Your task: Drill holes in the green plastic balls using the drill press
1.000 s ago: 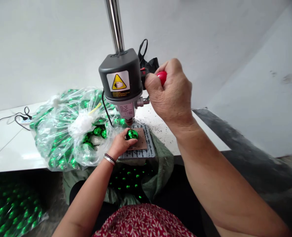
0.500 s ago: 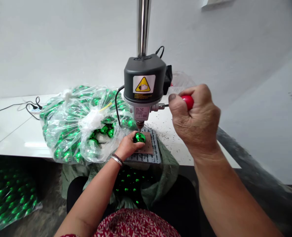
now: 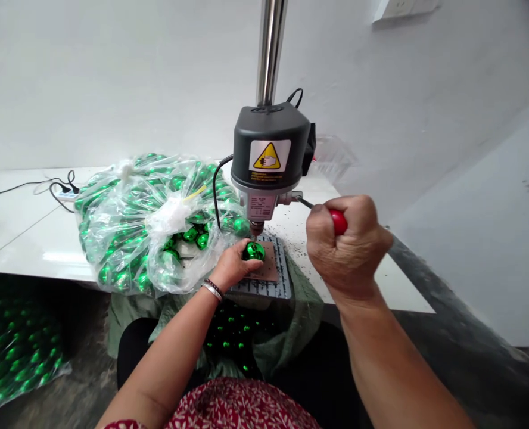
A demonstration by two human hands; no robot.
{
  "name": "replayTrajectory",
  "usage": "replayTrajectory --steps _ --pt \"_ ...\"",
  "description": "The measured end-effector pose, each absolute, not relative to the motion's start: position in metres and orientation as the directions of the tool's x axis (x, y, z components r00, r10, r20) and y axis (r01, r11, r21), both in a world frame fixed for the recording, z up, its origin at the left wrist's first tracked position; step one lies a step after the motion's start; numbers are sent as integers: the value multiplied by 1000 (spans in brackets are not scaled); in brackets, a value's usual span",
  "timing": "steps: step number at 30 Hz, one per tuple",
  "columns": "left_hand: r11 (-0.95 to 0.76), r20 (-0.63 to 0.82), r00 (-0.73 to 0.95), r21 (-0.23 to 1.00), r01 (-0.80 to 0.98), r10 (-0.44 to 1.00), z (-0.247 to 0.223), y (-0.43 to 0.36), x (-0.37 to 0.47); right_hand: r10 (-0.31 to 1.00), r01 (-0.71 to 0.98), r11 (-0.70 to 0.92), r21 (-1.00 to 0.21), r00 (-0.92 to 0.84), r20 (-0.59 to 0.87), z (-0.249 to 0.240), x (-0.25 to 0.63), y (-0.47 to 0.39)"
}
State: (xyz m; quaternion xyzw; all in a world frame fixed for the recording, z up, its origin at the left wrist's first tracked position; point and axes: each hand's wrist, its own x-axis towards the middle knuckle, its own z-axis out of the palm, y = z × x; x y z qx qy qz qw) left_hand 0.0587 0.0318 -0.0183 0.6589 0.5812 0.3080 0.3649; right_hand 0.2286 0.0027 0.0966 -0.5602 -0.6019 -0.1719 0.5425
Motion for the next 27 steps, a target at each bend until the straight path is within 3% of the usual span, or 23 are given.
replayTrajectory --steps 11,16,20,23,27 --pt "-81 6 132 818 570 991 -26 33 57 247 861 450 -236 134 960 57 226 4" --pt "-86 14 129 812 578 992 -25 32 59 326 803 483 -348 203 923 52 225 4" --pt "-88 26 114 812 577 993 -22 30 61 419 775 437 -457 274 866 99 227 19" --pt "-113 59 118 839 532 991 -17 17 56 611 728 359 -584 290 737 139 227 32" --pt "-172 12 285 819 547 959 1 -17 29 676 690 278 -668 354 646 159 224 35"
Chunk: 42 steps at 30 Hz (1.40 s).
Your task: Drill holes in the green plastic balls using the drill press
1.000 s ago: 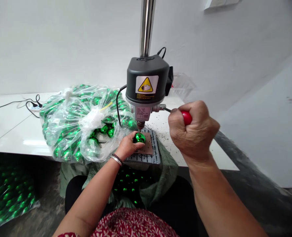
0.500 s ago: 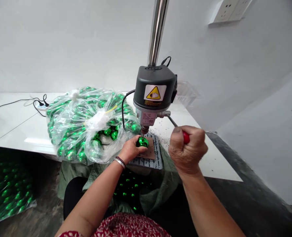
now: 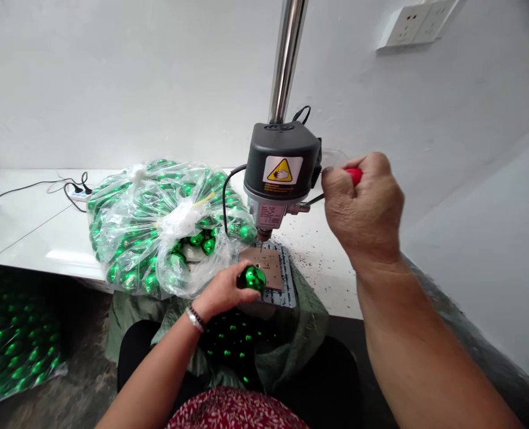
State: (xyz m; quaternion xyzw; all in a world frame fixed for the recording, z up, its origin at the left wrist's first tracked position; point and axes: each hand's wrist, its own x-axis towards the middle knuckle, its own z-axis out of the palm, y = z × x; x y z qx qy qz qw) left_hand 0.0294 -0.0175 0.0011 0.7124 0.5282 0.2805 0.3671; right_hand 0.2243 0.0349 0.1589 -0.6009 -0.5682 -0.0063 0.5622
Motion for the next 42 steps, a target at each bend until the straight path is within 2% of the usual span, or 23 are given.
replayTrajectory --steps 2,5,8,10,13,16,20,22,24,26,27,29,31,33,37,39,42 --pt "-152 -65 330 793 590 942 13 -33 11 680 675 260 -691 380 627 158 222 34" --pt "-66 -119 246 772 632 962 26 -39 -13 667 666 247 -703 409 622 154 220 34" --pt "-1 0 2 688 726 1000 26 -16 -29 636 675 247 -695 428 642 154 219 36" --pt "58 84 -124 550 833 989 20 10 -36 618 682 266 -681 422 664 154 219 37" --pt "11 11 -16 364 931 1000 8 46 -41 629 683 261 -682 416 657 155 221 37" --pt "-98 -114 129 242 965 985 2 65 -43 646 677 241 -696 423 636 154 222 36" --pt "-22 -121 42 162 987 992 9 62 -48 641 663 273 -697 415 646 153 222 36" --pt "36 -60 -23 224 974 998 18 49 -50 641 659 277 -699 415 645 153 221 36" --pt "27 39 -50 445 895 998 28 31 -49 641 654 280 -703 417 644 153 221 36" --pt "-67 97 -6 728 682 995 34 11 -42 638 647 288 -706 420 645 153 220 36" --pt "-99 98 32 828 552 995 35 2 -37 637 643 292 -708 421 645 153 219 36" --pt "-100 73 92 932 347 993 32 -11 -21 639 641 291 -710 422 643 153 218 35" --pt "-83 50 128 961 263 990 24 -16 -4 643 645 283 -710 421 639 154 218 35" --pt "-64 27 136 959 276 990 13 -13 12 643 650 296 -700 407 649 153 219 36" --pt "68 -90 53 943 326 995 -4 4 33 613 679 369 -635 336 715 148 223 38" --pt "133 -150 34 944 301 988 -8 12 38 600 702 376 -604 312 736 145 225 40" --pt "154 -165 36 965 214 986 -7 14 39 616 725 356 -589 292 732 143 226 40"
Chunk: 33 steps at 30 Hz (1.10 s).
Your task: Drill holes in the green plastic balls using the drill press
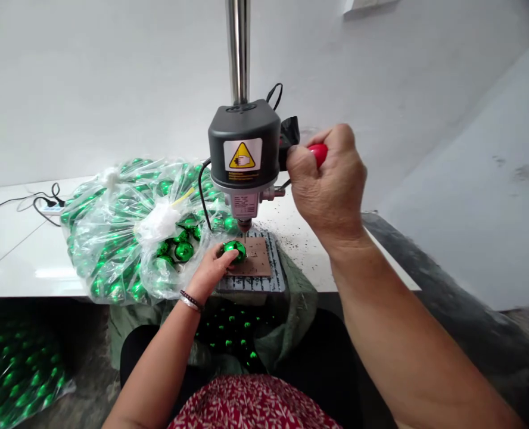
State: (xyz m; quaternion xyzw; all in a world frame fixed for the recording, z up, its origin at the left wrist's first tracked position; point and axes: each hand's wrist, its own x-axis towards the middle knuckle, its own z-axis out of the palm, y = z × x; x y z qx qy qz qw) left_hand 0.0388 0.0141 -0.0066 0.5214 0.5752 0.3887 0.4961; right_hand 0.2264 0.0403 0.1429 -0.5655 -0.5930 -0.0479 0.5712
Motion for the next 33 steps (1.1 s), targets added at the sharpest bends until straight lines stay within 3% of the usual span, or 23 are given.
replayTrajectory --steps 5,7,9,13,20,26,33 --pt "221 -211 78 965 -139 974 1 0 32 623 732 346 -587 290 727 144 226 39" --pt "191 -186 93 980 -50 978 0 -5 29 613 730 351 -587 295 733 144 225 39" --pt "101 -113 69 982 160 991 -3 -8 26 606 728 347 -591 306 734 144 225 39" --pt "-55 14 96 900 433 995 -10 -6 23 611 726 337 -599 315 726 144 224 39" --pt "43 -59 27 916 399 998 -4 0 27 621 740 326 -589 302 724 145 224 37" --pt "-87 43 97 858 507 994 -8 18 31 619 738 332 -588 300 726 146 224 37" --pt "-51 34 41 800 597 999 -17 32 37 632 742 322 -588 294 717 146 224 37"
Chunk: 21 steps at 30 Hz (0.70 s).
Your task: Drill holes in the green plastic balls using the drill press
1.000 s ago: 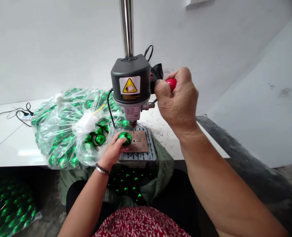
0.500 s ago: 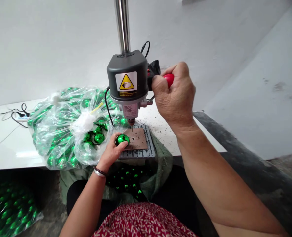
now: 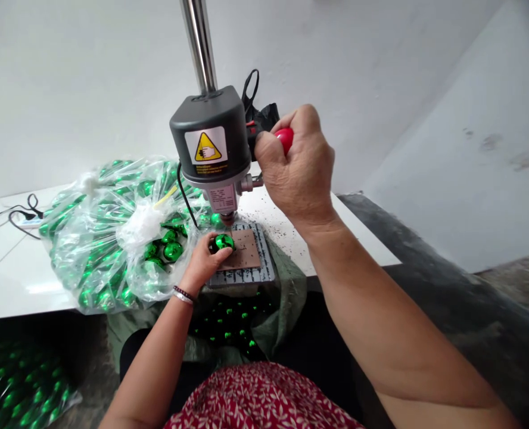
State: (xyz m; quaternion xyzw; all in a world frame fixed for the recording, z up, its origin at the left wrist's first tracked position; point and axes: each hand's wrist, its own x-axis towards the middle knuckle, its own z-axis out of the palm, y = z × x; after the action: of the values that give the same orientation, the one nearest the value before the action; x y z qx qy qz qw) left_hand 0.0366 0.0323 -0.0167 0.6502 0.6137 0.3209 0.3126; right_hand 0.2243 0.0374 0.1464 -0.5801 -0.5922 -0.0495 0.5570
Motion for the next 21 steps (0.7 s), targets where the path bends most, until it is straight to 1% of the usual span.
replayTrajectory --steps 6,11,13,18,21 --pt "-69 40 58 742 666 998 -9 31 46 638 747 324 -581 281 717 146 225 38" --pt "-140 56 140 687 713 988 -2 34 55 654 739 312 -597 289 699 147 225 37" --pt "-141 42 157 701 699 987 -2 37 56 656 735 311 -602 292 696 147 225 37" --pt "-29 -76 154 809 587 985 -9 41 56 641 734 322 -598 296 708 147 225 36" --pt "-31 -66 154 831 556 986 -15 40 54 639 739 322 -591 291 712 147 226 37"
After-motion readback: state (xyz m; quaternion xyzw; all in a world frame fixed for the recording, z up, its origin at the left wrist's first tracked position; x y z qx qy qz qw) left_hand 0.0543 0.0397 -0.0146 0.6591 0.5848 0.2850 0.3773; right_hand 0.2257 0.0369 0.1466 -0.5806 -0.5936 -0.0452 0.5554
